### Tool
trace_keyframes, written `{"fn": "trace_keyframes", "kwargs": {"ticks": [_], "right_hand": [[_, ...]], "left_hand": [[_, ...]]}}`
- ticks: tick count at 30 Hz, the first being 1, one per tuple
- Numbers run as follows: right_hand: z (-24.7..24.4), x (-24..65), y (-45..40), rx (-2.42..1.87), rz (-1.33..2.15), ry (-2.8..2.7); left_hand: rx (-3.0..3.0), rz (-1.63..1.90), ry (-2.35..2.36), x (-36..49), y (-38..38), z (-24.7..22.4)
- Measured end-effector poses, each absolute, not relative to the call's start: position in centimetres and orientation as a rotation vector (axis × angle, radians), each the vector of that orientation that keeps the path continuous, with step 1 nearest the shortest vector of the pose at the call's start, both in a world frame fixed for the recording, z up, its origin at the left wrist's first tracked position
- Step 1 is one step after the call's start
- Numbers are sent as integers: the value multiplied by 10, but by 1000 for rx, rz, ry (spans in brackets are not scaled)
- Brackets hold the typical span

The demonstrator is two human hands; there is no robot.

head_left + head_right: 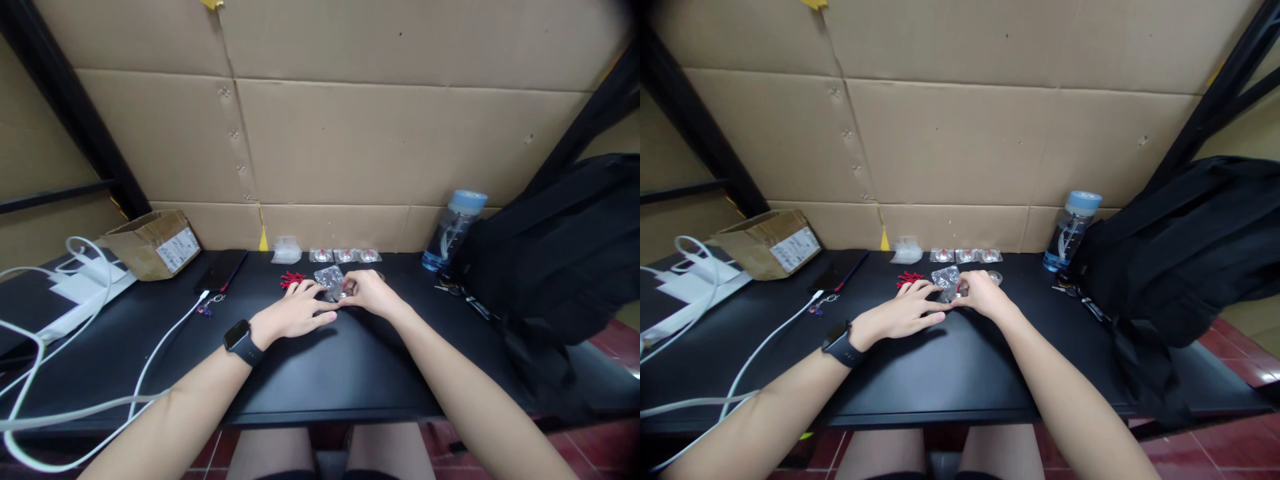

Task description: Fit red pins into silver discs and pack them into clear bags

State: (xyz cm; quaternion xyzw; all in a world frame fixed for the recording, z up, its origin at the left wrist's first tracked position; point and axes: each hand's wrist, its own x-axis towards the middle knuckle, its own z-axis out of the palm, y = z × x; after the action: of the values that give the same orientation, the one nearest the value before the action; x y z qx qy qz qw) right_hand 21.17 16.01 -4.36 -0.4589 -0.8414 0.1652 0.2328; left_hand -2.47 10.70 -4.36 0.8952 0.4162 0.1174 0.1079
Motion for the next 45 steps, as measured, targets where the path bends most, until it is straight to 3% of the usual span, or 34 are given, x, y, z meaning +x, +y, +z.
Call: {"fn": "trace_keyframes", "kwargs": {"ticks": [5,17,25,37,45], "right_hand": [[-54,210,168,-1151,517,-2286],[-61,192,172,-1363,-58,-2280],[-42,219,170,-1009,529,-2410],[-53,226,183,-916,449,-2393],[-55,217,175,-1251,359,-2371]], "left_hand": [[2641,341,1221,-26,109,-45],[2695,250,1161,-24,108,-43],[2681,512,1429,-26,119,-41],[2469,724,1636,-16,130,-50],[2264,862,1702,-14,137,-53]]}}
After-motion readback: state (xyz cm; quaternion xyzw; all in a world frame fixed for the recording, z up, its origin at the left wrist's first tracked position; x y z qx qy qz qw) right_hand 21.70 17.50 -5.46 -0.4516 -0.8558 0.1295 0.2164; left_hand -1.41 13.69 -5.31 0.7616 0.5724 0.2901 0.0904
